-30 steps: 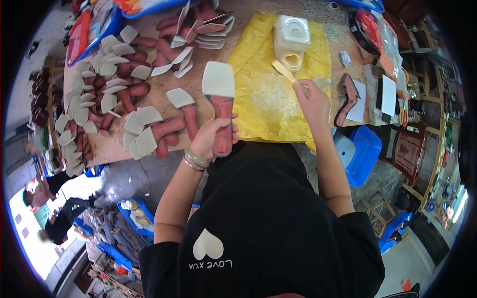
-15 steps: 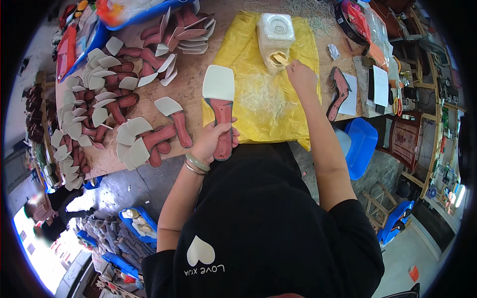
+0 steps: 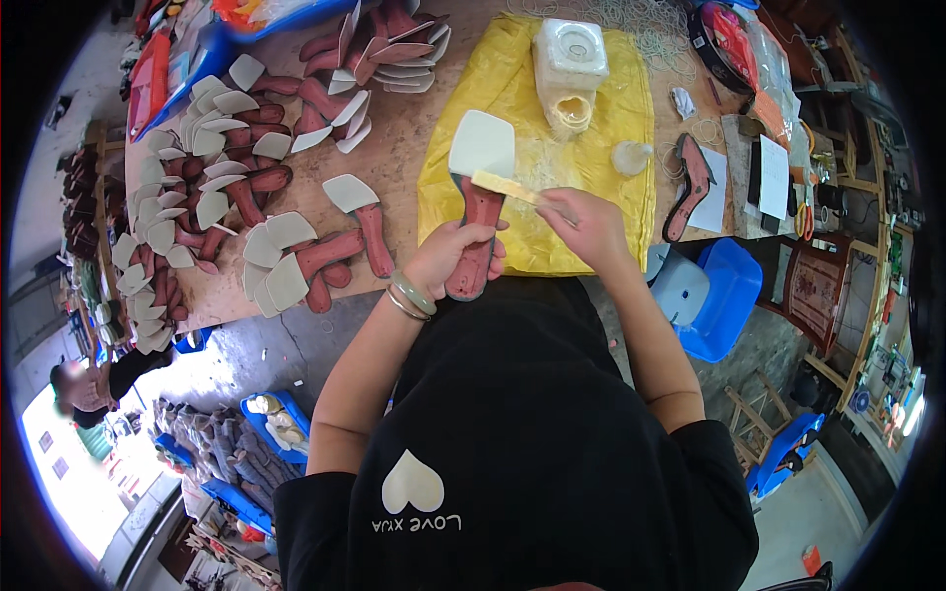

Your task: Applying adhesive to shoe outsoles and inspecting the components.

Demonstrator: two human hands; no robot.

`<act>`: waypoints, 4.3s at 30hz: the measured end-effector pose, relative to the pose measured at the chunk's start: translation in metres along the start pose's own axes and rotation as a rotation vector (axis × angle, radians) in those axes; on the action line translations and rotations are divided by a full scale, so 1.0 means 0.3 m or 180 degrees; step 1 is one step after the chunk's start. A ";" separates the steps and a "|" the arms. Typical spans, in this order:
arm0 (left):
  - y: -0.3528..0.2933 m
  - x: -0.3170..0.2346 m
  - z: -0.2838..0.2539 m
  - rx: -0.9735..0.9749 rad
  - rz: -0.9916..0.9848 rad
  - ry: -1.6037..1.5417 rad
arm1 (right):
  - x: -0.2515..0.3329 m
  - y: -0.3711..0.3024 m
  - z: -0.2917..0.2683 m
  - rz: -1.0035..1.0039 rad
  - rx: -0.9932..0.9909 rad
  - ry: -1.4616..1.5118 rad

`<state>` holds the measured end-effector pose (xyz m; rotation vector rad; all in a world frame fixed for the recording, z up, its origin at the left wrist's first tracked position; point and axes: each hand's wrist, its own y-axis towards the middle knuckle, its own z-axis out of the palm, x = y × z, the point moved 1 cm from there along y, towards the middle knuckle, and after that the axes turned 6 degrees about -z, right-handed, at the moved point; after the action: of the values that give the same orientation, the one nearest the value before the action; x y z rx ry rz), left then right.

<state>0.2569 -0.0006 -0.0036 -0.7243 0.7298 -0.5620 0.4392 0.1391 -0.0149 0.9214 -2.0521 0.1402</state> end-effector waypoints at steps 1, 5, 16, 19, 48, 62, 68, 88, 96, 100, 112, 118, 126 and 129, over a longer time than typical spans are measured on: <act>-0.002 0.004 0.000 -0.0004 -0.0008 0.0007 | -0.006 0.002 0.015 -0.0462 0.0030 -0.0137; -0.002 0.023 -0.018 -0.0042 -0.0104 -0.0120 | -0.059 0.090 -0.027 0.0240 -0.0671 -0.0286; -0.038 0.036 -0.024 0.0078 -0.0238 0.0033 | -0.002 0.170 0.005 -0.0267 -0.0742 -0.0467; -0.026 0.048 -0.050 0.0053 -0.0241 -0.0109 | 0.074 0.114 0.026 -0.0585 -0.0415 -0.0314; 0.034 0.021 -0.163 -0.3794 0.2953 0.3597 | -0.294 0.030 -0.006 0.1187 0.0014 -0.1474; -0.019 0.033 -0.225 -0.3298 0.2953 0.3463 | -0.051 -0.035 -0.039 0.1194 0.0024 0.0824; -0.063 -0.014 -0.248 -0.2414 0.3294 0.3683 | -0.049 0.124 -0.121 0.0666 0.0613 0.0632; -0.059 0.185 -0.293 -0.3161 0.2749 0.2355 | -0.081 0.057 -0.059 0.0553 0.1183 0.0867; 0.146 0.346 -0.576 -0.3420 0.1893 -0.1045 | -0.068 -0.029 0.041 0.1221 0.1184 0.1210; 0.197 0.328 -0.667 -0.3159 0.1313 -0.1557 | -0.068 -0.015 0.042 0.1205 0.1057 0.1394; -0.055 0.003 -0.508 -0.3761 0.1488 0.2511 | -0.112 -0.007 0.033 0.1443 0.0746 0.1493; 0.004 -0.555 -0.801 -0.4078 0.2546 0.4713 | -0.079 0.027 0.033 0.1494 0.0664 0.1384; 0.187 -0.768 -1.018 -0.3055 0.0617 0.7731 | -0.106 -0.054 -0.002 0.1763 0.0328 0.1160; 0.200 -0.787 -1.030 -0.2921 0.0883 0.8087 | -0.116 -0.074 0.002 0.1880 0.0236 0.1108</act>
<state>-0.1110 0.0772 -0.1196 -0.2607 3.5300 -0.6335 0.4658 0.1423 -0.0464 0.2776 -1.9353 0.6489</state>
